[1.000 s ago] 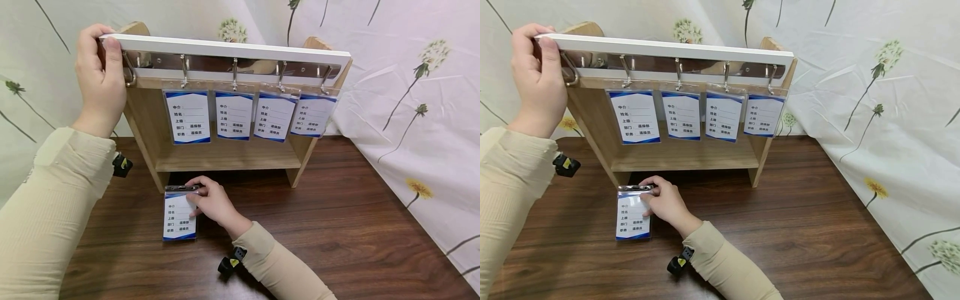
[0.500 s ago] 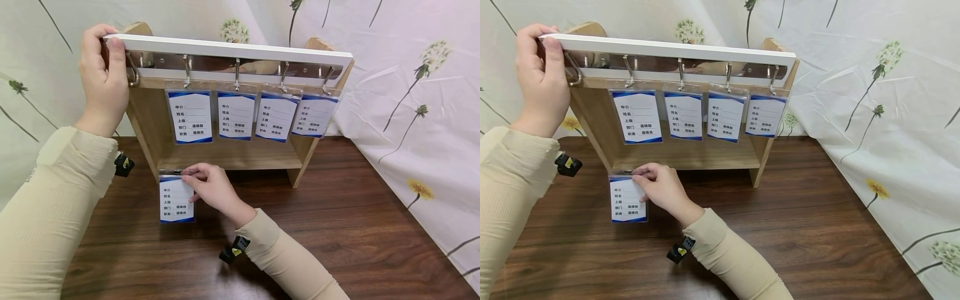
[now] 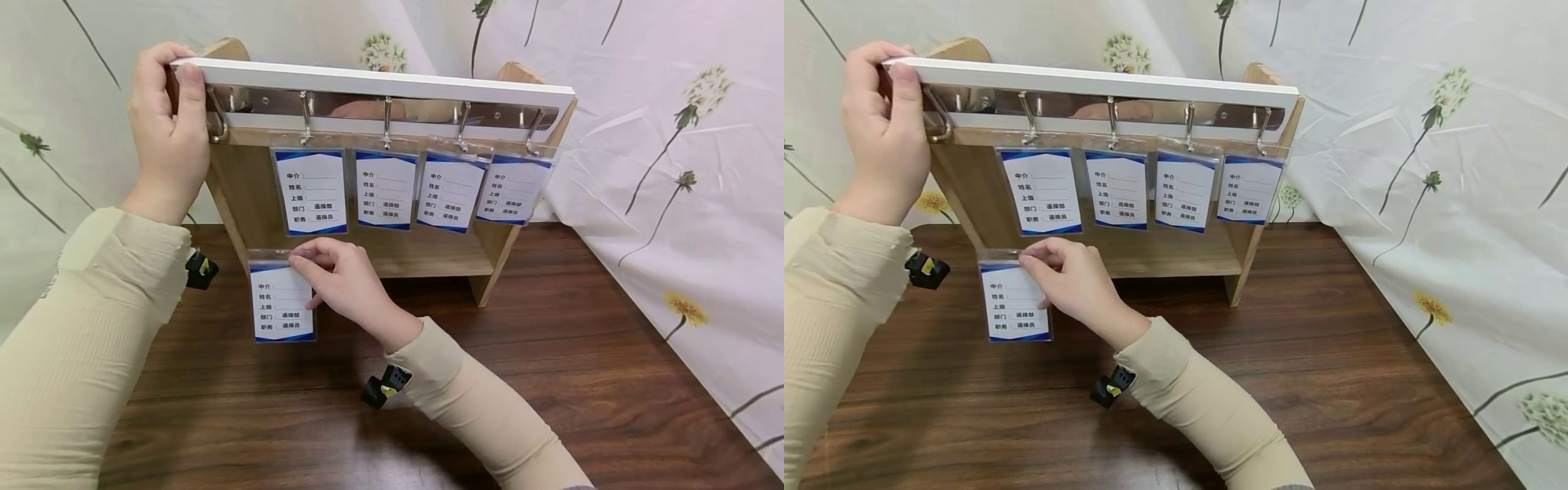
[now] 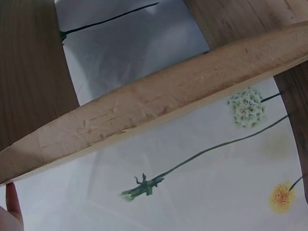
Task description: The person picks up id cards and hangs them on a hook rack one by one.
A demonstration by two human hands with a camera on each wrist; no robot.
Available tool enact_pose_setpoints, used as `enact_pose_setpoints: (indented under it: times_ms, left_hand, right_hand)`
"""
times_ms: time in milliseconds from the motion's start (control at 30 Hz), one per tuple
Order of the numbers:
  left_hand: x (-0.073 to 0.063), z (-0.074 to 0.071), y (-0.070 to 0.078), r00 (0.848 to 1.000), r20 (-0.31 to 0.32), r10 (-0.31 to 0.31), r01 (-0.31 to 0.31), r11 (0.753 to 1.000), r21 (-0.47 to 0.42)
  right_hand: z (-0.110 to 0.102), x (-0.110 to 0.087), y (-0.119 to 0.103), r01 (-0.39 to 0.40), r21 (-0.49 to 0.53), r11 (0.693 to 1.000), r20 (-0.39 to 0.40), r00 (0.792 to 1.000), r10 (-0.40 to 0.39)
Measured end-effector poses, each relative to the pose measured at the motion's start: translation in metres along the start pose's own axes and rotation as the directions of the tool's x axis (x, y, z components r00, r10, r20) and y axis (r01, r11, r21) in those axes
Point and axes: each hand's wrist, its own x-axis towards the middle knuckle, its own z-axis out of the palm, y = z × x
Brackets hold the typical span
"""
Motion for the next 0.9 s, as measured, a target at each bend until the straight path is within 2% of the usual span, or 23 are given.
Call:
enact_pose_setpoints:
  times_ms: [200, 467, 567, 800, 900]
  left_hand:
    - [0.000, 0.001, 0.005, 1.000, -0.005, -0.031, 0.031, 0.999, -0.019]
    - [-0.001, 0.000, 0.010, 0.999, 0.000, -0.044, 0.044, 0.999, -0.019]
    - [0.000, -0.001, 0.007, 0.999, 0.009, -0.033, 0.034, 0.999, -0.017]
    - [0.002, -0.006, 0.000, 0.997, 0.054, 0.056, -0.056, 0.998, -0.008]
    - [0.002, -0.008, 0.002, 0.997, 0.075, 0.026, -0.024, 0.999, -0.022]
  right_hand:
    - [-0.005, 0.002, -0.019, 0.056, -0.045, 0.997, 0.005, 0.998, -0.055]
    - [-0.011, 0.008, -0.043, 0.109, -0.138, 0.984, 0.020, 0.994, -0.107]
    - [-0.013, 0.010, -0.053, 0.109, -0.166, 0.980, 0.035, 0.994, -0.104]
    - [-0.015, 0.020, -0.075, 0.154, -0.275, 0.949, 0.059, 0.988, -0.143]
    - [-0.016, 0.025, -0.081, 0.169, -0.305, 0.937, 0.058, 0.986, -0.158]
